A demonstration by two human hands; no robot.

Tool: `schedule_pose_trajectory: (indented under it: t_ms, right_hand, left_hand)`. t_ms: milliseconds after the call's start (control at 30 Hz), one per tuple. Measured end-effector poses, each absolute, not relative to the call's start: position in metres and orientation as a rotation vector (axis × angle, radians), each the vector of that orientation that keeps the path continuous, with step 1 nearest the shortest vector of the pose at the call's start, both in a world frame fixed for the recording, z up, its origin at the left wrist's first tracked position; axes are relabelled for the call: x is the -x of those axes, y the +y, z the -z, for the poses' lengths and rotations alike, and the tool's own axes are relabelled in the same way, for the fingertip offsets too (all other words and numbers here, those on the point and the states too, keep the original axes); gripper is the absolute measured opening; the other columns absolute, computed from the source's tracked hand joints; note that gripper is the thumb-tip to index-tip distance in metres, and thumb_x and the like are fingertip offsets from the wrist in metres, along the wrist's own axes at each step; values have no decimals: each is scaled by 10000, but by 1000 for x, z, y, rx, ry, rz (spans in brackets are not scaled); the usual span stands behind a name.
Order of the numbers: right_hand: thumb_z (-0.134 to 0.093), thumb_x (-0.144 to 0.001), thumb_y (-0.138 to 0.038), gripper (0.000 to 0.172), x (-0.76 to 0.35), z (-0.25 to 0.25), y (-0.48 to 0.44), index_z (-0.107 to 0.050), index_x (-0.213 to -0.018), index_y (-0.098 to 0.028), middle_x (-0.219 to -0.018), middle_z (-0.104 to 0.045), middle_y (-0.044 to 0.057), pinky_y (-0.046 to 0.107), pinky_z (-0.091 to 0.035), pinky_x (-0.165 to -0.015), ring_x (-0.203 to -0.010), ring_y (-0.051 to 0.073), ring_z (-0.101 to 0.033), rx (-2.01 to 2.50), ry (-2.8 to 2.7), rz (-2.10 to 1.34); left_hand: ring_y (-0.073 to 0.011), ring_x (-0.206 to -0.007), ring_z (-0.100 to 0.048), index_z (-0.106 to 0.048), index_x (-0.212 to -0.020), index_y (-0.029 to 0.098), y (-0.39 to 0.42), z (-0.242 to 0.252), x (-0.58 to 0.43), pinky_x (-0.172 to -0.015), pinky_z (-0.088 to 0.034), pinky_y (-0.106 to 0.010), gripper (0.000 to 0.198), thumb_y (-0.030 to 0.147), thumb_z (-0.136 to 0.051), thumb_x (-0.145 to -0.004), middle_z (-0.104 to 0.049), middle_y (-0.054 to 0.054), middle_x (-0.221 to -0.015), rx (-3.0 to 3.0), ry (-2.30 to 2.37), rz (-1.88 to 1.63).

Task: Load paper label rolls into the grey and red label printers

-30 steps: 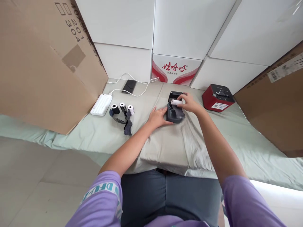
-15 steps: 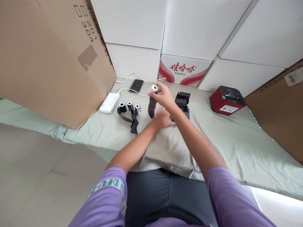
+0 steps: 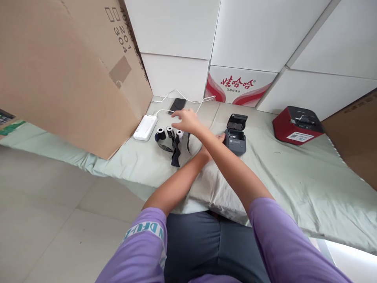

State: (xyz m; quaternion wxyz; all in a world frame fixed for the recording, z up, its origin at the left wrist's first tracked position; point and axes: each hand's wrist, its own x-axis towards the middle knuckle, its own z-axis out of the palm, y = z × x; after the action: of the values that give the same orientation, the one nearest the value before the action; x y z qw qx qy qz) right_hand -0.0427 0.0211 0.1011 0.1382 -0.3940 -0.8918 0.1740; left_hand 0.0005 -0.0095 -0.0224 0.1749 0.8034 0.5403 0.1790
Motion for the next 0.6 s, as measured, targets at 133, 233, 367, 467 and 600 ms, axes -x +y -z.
schedule_pose_trajectory:
  t_ms: [133,233,367,467,600]
  right_hand:
    - [-727,-838,-219,418,89,-111,-4,-759,-1255,-228,-1397,-664,151,663,-312,-1193,-1421,448,-441,987,-2872,-427]
    - [-650,-854,-85,232,104,-104,-12,-744,-1044,-180,-1321,-706,161,680,-269,-1213,-1407,411,-451,905,-2846,-323]
    - [-674,-864,-46,158,103,-86,-5,-622,-887,-193,-945,-708,61,708,-223,-1230,-1223,309,-523,835,-2831,-404]
    - [-736,-859,-82,215,102,-74,1,-561,-835,-204,-797,-600,-14,702,-191,-1248,-1088,241,-553,794,-2728,-531]
    - [-621,-962,-216,70,88,-78,2,-579,-1015,-235,-1067,-693,11,501,-391,-1207,-1066,212,-626,671,-2568,-644]
  left_hand:
    - [-288,-1649,-379,-259,-1730,138,-11,3,-3,-1414,-129,-452,1121,661,-714,-849,-410,-165,-1751,-2254,1524,-384]
    - [-295,-1633,-408,-287,-1723,128,-16,-5,-2,-1406,-150,-441,1134,690,-716,-837,-449,-174,-1729,-2264,1529,-425]
    - [-296,-1622,-423,-292,-1724,156,-19,-5,-2,-1402,-166,-457,1131,702,-719,-830,-451,-152,-1732,-2266,1538,-436]
    - [-297,-1622,-425,-285,-1729,196,-19,-5,-3,-1403,-159,-465,1124,712,-717,-829,-502,-136,-1703,-2253,1573,-423]
    - [-307,-1635,-402,-271,-1734,188,-18,-8,-2,-1404,-162,-467,1126,701,-724,-839,-477,-139,-1720,-2250,1571,-372]
